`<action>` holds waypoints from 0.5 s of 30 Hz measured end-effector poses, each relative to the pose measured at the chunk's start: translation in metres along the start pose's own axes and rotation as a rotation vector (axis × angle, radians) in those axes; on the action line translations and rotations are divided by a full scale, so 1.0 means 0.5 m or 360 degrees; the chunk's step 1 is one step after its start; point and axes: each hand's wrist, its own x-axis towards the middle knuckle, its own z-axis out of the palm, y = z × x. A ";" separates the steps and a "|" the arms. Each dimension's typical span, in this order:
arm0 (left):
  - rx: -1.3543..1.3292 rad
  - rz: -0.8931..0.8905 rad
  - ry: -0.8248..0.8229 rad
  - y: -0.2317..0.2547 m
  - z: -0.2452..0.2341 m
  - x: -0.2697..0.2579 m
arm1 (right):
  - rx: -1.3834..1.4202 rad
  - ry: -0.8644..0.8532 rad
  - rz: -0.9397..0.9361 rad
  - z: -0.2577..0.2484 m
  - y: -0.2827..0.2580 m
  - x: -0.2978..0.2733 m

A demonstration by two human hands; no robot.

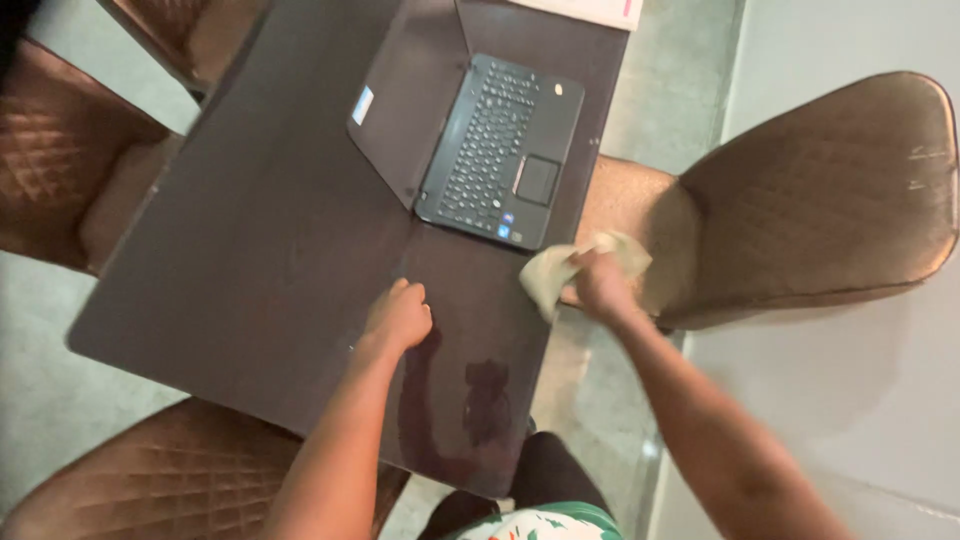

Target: Wiping down a glass table, a laptop, and a chair using a cleaning cloth.

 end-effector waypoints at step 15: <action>-0.0235 -0.0147 0.0078 0.114 -0.057 0.130 | -0.1163 -0.0539 -0.1341 0.149 -0.369 0.109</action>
